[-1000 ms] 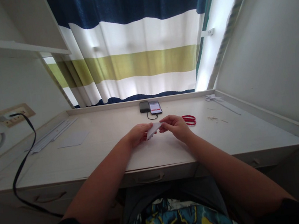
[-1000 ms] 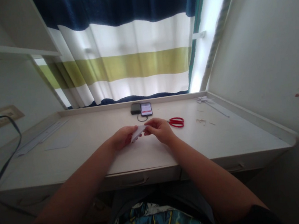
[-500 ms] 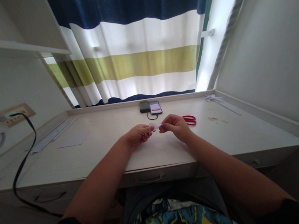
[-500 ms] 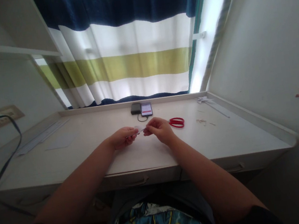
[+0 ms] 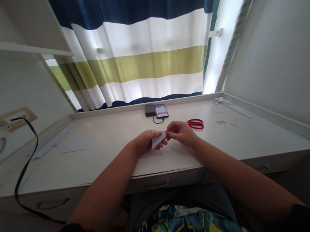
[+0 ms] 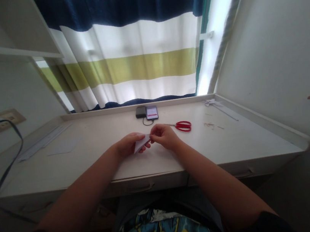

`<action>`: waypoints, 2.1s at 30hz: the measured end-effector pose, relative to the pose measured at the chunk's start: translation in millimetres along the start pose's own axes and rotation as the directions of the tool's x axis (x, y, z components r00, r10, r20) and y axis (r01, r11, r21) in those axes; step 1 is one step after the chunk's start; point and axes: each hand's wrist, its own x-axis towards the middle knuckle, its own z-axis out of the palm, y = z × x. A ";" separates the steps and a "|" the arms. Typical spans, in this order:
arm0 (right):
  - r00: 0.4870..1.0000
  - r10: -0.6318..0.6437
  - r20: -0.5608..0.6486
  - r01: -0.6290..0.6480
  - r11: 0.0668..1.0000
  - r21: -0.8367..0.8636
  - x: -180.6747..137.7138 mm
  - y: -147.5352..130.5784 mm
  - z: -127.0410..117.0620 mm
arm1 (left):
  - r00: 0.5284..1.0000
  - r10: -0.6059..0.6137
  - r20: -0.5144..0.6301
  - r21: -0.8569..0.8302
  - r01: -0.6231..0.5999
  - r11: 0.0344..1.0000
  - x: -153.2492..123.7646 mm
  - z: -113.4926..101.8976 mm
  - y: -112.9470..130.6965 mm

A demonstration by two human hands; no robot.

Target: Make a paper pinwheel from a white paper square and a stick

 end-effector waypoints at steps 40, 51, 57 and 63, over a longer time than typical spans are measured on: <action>0.999 -0.013 0.042 0.024 0.964 -0.265 2.0 -5.0 -1.7 | 0.950 0.311 -0.018 0.645 -0.227 0.730 -1.7 10.1 7.4; 1.000 -0.010 0.023 0.016 0.971 -0.239 0.3 -11.5 6.5 | 0.958 0.286 -0.008 0.666 -0.208 0.716 3.2 11.7 4.4; 1.000 0.000 0.026 0.005 0.985 -0.171 1.6 -8.4 3.6 | 0.960 0.282 -0.001 0.685 -0.204 0.699 4.1 4.5 2.7; 0.999 0.000 0.050 0.007 0.991 -0.134 0.9 -8.8 4.3 | 0.967 0.255 0.011 0.706 -0.188 0.683 4.1 2.6 0.6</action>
